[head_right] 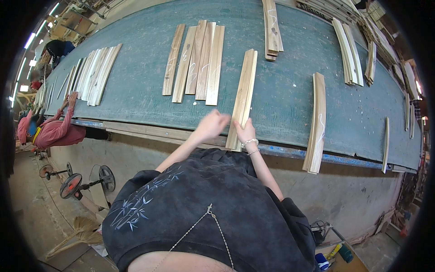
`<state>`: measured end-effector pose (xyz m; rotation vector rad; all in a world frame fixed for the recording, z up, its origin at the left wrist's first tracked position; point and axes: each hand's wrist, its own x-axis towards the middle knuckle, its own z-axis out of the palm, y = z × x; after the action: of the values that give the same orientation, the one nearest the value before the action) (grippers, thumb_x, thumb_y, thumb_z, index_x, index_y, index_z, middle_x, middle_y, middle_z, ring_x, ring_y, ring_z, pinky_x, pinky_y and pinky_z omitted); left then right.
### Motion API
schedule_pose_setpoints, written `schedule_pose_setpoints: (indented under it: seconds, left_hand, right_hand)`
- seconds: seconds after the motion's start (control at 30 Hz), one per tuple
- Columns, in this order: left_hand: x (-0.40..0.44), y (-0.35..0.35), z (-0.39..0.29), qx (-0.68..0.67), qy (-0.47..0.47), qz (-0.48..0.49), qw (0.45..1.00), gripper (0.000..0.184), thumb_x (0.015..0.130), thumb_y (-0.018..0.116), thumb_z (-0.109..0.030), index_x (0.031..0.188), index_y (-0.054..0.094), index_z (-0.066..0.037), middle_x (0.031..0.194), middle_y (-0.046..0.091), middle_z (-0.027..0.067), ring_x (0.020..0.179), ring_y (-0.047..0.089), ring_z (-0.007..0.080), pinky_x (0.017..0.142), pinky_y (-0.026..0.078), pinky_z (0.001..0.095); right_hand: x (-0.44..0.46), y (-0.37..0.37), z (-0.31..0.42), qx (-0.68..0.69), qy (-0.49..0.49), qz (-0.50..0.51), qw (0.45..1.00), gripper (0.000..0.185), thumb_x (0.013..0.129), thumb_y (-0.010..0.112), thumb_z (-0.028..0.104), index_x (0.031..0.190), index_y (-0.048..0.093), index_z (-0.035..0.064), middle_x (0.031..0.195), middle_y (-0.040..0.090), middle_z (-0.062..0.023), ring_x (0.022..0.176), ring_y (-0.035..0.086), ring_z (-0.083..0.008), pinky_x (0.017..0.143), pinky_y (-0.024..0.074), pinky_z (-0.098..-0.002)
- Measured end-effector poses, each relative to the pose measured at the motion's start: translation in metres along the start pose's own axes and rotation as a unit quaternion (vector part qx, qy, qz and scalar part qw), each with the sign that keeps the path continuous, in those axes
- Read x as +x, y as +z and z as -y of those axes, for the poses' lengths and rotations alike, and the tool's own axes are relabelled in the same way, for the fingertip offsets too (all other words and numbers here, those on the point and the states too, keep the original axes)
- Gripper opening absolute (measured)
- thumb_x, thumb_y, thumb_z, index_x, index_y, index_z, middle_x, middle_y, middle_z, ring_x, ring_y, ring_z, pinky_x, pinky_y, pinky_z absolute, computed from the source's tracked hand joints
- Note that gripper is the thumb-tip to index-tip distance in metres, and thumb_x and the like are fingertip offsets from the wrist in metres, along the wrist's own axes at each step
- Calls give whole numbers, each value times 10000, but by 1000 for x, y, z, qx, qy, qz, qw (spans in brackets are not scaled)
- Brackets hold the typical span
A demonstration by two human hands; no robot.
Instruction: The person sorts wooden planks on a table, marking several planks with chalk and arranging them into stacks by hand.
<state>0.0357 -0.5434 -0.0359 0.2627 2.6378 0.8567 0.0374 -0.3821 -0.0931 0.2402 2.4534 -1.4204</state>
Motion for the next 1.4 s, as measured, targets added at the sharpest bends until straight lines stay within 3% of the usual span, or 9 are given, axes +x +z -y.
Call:
schedule_pose_setpoints:
  seconds: [0.07,0.1,0.23,0.47,0.63,0.87,1.0,1.23,1.4]
  left_hand:
    - [23,8,20,82,-141,-219,962,403,804,472,-330,1159,437,-144,885,487,208,804,521,338,636,457,416]
    - [34,10,31,76,-169,-223,957,593,769,508,-423,1267,304,-174,980,438,207,859,493,342,632,459,429]
    - [57,11,40,192,-252,-171,933,837,664,580,-526,1328,163,-235,1056,370,167,933,396,307,660,432,453]
    - [46,4,54,160,-307,-220,912,855,644,593,-525,1321,177,-209,1103,355,215,963,402,357,819,318,534]
    - [43,5,65,173,-298,-242,907,825,679,579,-487,1319,184,-148,1041,406,225,963,394,380,882,211,594]
    - [46,7,62,207,-272,-326,881,711,702,580,-390,1249,310,-24,968,453,176,971,411,305,933,203,546]
    - [51,7,63,192,-266,-289,900,433,708,588,-315,973,506,18,996,451,148,989,411,281,924,248,505]
    - [15,14,58,138,-109,-281,943,367,725,573,-230,934,497,62,1049,433,178,989,403,297,865,309,414]
    - [-35,20,34,92,-23,-244,965,370,713,570,-217,920,491,79,1018,454,191,949,438,314,835,330,414]
  right_hand:
    - [-7,-1,16,-85,14,4,996,474,748,588,337,949,403,-50,882,542,-295,841,551,-389,701,449,-410]
    - [-9,-2,22,-93,20,12,995,510,757,568,300,1039,369,-74,890,530,-309,846,534,-405,718,438,-420]
    - [-4,7,15,-156,-69,-23,985,597,749,571,287,1130,320,-97,884,529,-304,836,529,-410,728,429,-424]
    - [-11,17,31,-228,-94,-33,968,705,744,574,295,1202,238,-123,961,491,-279,883,488,-380,773,396,-410]
    - [-11,23,33,-308,-75,-51,947,747,737,586,306,1218,213,-127,927,486,-261,859,464,-358,768,383,-411]
    - [-8,29,30,-283,-98,-51,953,733,736,589,267,1206,207,-147,921,466,-266,853,439,-366,793,350,-406]
    - [-10,33,34,-226,-105,-47,967,744,731,599,261,1208,201,-147,937,450,-280,870,425,-371,809,337,-407]
    - [-14,39,45,-208,-88,-48,973,788,723,609,298,1226,184,-134,925,434,-276,887,406,-378,819,325,-415]
    - [-19,50,59,-281,-59,-31,957,865,702,620,303,1261,103,-107,945,385,-281,830,456,-408,758,403,-410]
